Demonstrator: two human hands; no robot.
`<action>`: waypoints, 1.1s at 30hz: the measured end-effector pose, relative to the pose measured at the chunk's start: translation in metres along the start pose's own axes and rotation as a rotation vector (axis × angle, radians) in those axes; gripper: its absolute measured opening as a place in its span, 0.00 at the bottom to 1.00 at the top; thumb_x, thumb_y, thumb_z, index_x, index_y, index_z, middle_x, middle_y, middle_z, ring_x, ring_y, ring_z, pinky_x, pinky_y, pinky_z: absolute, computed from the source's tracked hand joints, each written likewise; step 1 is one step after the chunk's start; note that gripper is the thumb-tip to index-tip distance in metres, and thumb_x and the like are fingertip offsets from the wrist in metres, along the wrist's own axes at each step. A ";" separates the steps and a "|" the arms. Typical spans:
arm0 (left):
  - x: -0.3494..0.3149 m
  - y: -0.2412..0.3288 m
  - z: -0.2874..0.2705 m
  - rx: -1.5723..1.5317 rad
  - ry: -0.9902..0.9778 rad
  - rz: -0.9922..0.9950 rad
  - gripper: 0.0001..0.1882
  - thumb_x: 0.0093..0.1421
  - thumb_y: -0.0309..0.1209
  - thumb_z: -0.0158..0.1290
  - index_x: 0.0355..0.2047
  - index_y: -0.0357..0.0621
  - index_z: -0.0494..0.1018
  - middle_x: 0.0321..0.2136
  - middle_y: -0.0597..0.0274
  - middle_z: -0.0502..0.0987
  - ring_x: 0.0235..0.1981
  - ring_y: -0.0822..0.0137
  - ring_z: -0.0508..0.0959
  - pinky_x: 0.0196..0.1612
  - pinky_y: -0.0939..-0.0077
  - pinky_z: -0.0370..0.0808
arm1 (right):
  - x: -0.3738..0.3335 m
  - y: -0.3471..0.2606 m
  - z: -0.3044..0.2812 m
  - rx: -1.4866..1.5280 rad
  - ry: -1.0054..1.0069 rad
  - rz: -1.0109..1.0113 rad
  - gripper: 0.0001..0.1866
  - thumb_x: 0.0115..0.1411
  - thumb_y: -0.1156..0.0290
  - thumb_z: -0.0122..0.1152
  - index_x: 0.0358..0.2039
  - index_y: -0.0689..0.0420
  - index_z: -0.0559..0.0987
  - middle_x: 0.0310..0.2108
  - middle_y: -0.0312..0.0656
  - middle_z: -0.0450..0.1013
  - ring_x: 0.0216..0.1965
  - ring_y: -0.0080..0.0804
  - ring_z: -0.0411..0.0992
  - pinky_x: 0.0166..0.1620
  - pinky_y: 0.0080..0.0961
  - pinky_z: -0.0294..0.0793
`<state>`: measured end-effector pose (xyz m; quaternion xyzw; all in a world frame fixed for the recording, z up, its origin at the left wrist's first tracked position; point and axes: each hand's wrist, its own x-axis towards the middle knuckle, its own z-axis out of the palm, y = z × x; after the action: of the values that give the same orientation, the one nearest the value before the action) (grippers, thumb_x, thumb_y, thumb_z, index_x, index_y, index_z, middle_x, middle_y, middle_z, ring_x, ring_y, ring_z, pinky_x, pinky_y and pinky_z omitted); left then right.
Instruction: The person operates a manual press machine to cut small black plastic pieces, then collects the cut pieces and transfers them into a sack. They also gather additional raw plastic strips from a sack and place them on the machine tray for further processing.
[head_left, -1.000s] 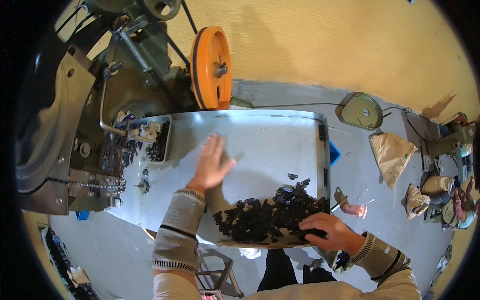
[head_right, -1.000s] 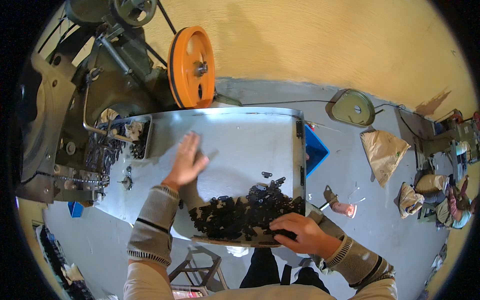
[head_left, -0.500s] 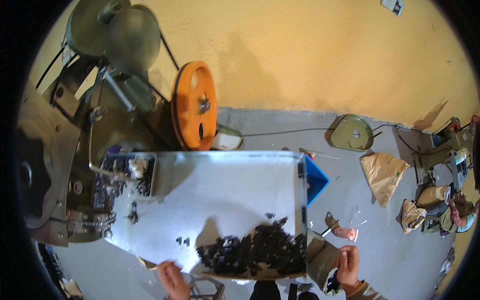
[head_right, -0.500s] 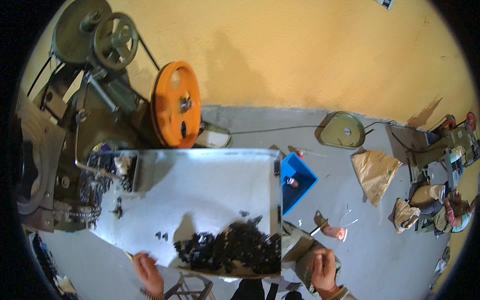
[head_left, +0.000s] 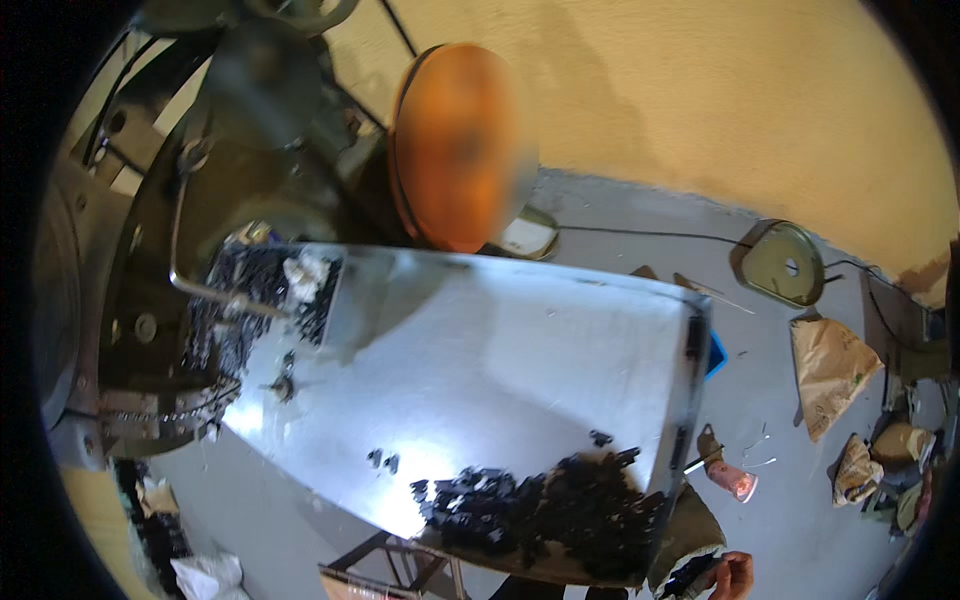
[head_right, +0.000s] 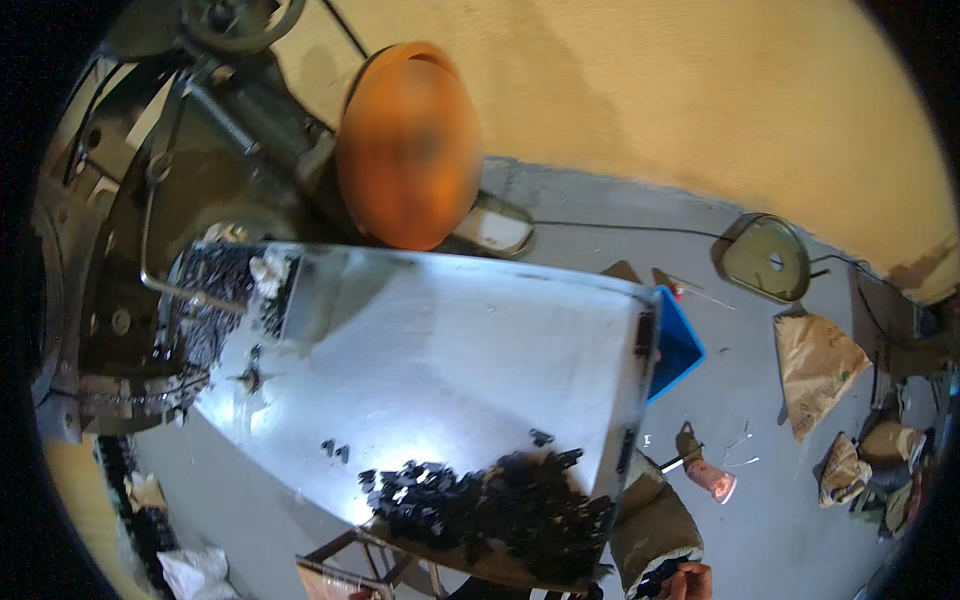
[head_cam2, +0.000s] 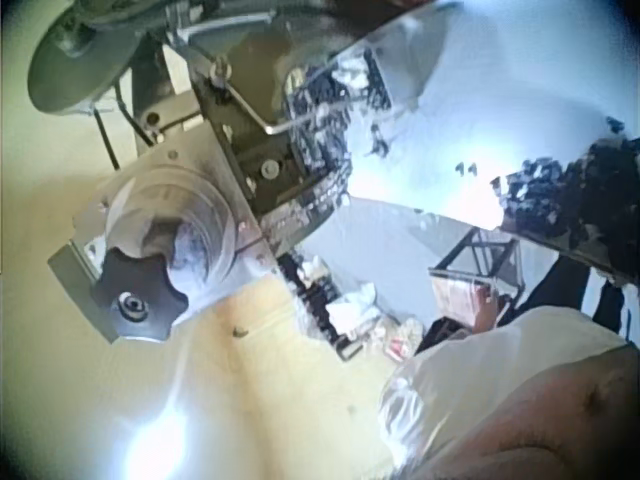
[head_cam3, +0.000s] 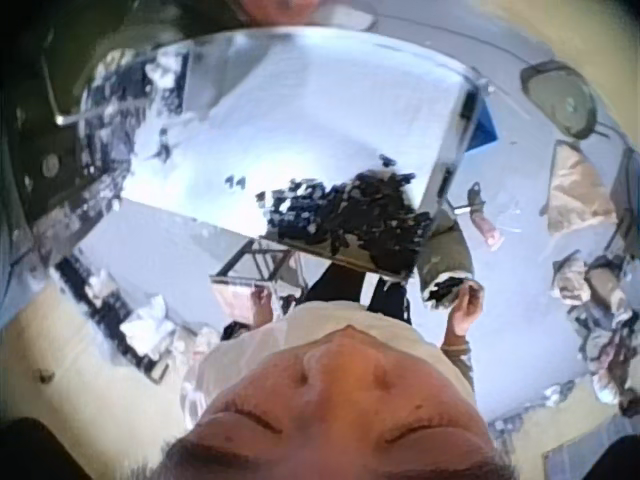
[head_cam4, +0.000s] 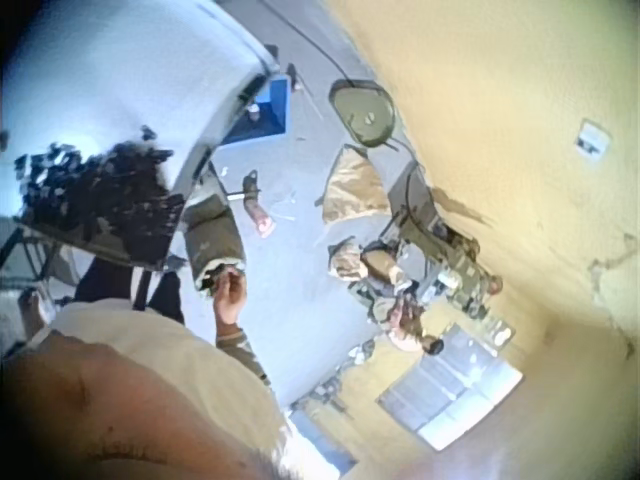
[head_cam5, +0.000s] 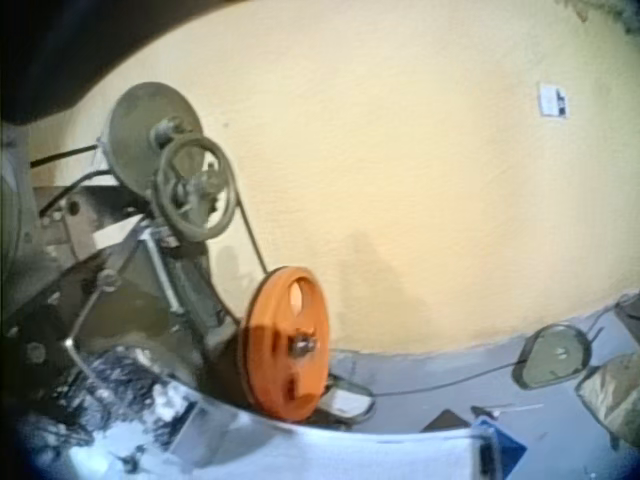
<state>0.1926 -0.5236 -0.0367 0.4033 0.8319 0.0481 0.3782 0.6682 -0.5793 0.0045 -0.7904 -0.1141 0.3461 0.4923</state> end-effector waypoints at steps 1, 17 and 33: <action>0.001 -0.008 0.000 0.025 -0.010 0.002 0.19 0.65 0.32 0.46 0.52 0.35 0.62 0.47 0.49 0.68 0.46 0.57 0.69 0.51 0.68 0.66 | 0.004 -0.008 0.002 -0.073 -0.028 -0.006 0.06 0.63 0.76 0.50 0.39 0.60 0.72 0.29 0.33 0.67 0.29 0.17 0.63 0.33 0.15 0.64; 0.019 0.032 0.014 -0.249 0.097 0.089 0.21 0.62 0.32 0.49 0.53 0.37 0.62 0.45 0.49 0.68 0.46 0.55 0.69 0.51 0.65 0.66 | 0.063 -0.052 0.122 -0.752 -0.351 -0.446 0.30 0.64 0.68 0.49 0.61 0.70 0.54 0.59 0.58 0.58 0.56 0.50 0.60 0.60 0.38 0.54; -0.017 -0.125 0.092 -0.442 -0.066 -0.367 0.12 0.66 0.33 0.45 0.47 0.44 0.67 0.36 0.62 0.70 0.39 0.68 0.67 0.45 0.72 0.66 | 0.060 -0.051 0.129 -0.465 -0.287 -0.109 0.38 0.65 0.60 0.49 0.62 0.74 0.45 0.63 0.66 0.46 0.64 0.52 0.49 0.65 0.36 0.44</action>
<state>0.1813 -0.6401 -0.1397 0.1551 0.8475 0.1460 0.4863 0.6350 -0.4331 -0.0132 -0.8176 -0.3015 0.3923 0.2946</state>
